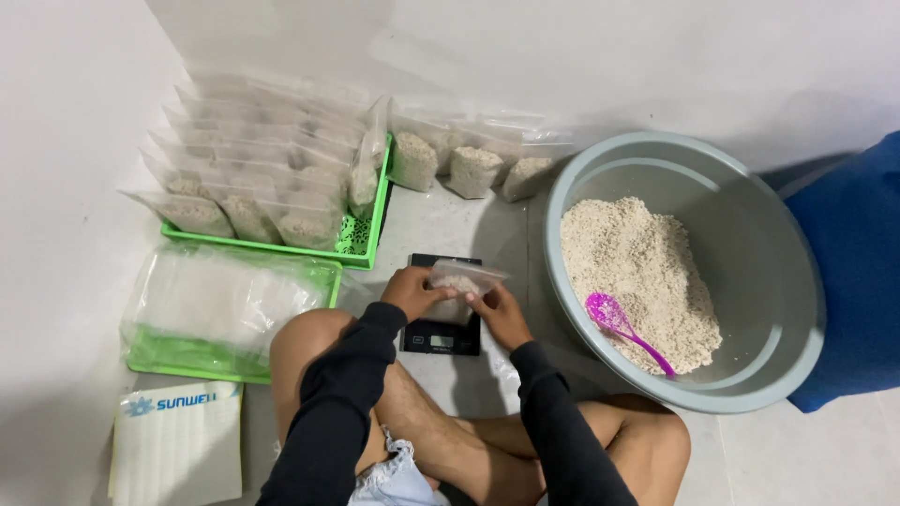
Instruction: Scooping grains from a large basin into small plastic bags, weighing them on a digital scale for consistency, and organizing the filled bags into a tray.
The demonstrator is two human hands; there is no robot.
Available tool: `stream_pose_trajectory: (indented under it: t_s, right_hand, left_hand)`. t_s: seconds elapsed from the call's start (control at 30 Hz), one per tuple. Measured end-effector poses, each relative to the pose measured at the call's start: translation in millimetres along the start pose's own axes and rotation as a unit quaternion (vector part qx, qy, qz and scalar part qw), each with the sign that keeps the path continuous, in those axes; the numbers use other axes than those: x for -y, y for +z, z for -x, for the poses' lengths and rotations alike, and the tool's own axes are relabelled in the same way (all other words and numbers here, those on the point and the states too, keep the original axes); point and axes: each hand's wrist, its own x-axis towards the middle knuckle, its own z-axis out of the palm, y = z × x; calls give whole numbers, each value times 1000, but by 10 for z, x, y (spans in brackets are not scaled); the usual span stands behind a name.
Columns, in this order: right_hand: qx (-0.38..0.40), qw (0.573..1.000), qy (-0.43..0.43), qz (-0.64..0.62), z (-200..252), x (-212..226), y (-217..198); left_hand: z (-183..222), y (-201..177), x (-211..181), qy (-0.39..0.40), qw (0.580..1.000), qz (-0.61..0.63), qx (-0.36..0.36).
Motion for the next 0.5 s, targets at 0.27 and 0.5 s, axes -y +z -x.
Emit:
stream_pose_trajectory:
  t_s: [0.27,0.5]
  right_hand:
    - [-149,987,-3,-63,366,577,52]
    - [-41,996,18,-78,536,469,-132]
  left_hand:
    - [177,299,310,-37,982,138,122]
    - [258,328,280,-67,973,176,131]
